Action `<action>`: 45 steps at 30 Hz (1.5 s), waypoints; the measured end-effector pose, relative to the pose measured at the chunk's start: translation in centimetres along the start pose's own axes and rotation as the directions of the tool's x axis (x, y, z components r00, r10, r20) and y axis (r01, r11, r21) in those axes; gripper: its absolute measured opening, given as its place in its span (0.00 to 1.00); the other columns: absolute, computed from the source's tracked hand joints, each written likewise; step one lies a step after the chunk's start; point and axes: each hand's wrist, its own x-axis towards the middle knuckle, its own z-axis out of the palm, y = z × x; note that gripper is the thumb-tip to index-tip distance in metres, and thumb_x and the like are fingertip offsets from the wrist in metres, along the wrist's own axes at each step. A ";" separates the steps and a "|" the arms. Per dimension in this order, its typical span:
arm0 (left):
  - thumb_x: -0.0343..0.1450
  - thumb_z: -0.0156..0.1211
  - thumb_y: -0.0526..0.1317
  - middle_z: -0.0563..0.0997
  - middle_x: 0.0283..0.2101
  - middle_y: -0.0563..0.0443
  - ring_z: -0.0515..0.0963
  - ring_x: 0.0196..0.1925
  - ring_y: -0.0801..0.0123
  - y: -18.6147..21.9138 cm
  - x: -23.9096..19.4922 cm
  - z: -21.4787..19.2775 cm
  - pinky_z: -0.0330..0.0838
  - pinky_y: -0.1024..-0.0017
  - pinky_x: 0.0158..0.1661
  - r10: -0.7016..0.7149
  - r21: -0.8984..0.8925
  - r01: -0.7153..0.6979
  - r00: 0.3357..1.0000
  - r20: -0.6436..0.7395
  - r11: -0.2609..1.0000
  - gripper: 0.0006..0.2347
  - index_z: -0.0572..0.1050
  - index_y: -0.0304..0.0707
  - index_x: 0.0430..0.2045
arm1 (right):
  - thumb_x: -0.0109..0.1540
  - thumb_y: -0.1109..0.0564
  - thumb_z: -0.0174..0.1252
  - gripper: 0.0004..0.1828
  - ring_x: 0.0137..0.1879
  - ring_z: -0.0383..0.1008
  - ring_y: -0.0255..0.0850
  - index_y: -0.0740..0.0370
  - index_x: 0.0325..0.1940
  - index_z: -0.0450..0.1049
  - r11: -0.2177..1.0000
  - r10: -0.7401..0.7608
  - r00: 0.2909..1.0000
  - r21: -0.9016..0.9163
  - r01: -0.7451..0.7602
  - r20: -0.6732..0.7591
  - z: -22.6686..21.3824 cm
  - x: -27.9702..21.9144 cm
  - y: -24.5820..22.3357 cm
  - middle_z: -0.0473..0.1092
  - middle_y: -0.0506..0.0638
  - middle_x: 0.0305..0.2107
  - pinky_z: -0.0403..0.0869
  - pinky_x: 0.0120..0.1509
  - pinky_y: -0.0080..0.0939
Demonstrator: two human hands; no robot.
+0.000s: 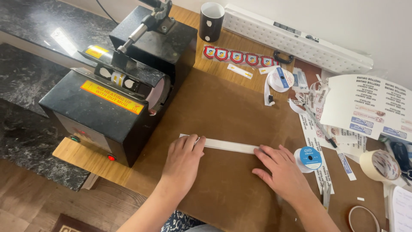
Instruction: Preparing adhesive labels by applying double-sided tape and cutting them to size for product application
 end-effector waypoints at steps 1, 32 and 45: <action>0.69 0.62 0.36 0.75 0.50 0.52 0.74 0.51 0.55 -0.4 0.2 -0.1 0.68 0.56 0.54 -0.001 0.002 0.001 1.000 -0.002 1.000 0.16 0.74 0.43 0.52 | 0.62 0.38 0.59 0.30 0.58 0.72 0.44 0.50 0.65 0.71 1.000 -0.002 1.000 0.000 0.002 -0.002 -0.2 0.0 0.1 0.69 0.43 0.59 0.60 0.77 0.56; 0.71 0.42 0.29 0.72 0.63 0.42 0.67 0.67 0.53 -4.0 0.1 -0.3 0.67 0.56 0.60 -0.167 -0.351 0.278 0.934 0.316 0.894 0.23 0.65 0.40 0.63 | 0.67 0.39 0.54 0.36 0.79 0.50 0.52 0.56 0.75 0.59 0.922 -0.281 0.958 0.293 0.252 0.062 1.7 7.5 -6.9 0.57 0.51 0.73 0.51 0.80 0.59; 0.71 0.42 0.30 0.72 0.63 0.41 0.66 0.67 0.52 -3.7 0.5 -1.3 0.68 0.53 0.58 -0.194 -0.328 0.334 0.899 0.393 0.884 0.22 0.63 0.43 0.63 | 0.67 0.39 0.52 0.35 0.80 0.50 0.53 0.56 0.75 0.60 0.920 -0.274 0.961 0.304 0.247 0.049 1.9 7.4 -6.9 0.58 0.51 0.72 0.52 0.80 0.60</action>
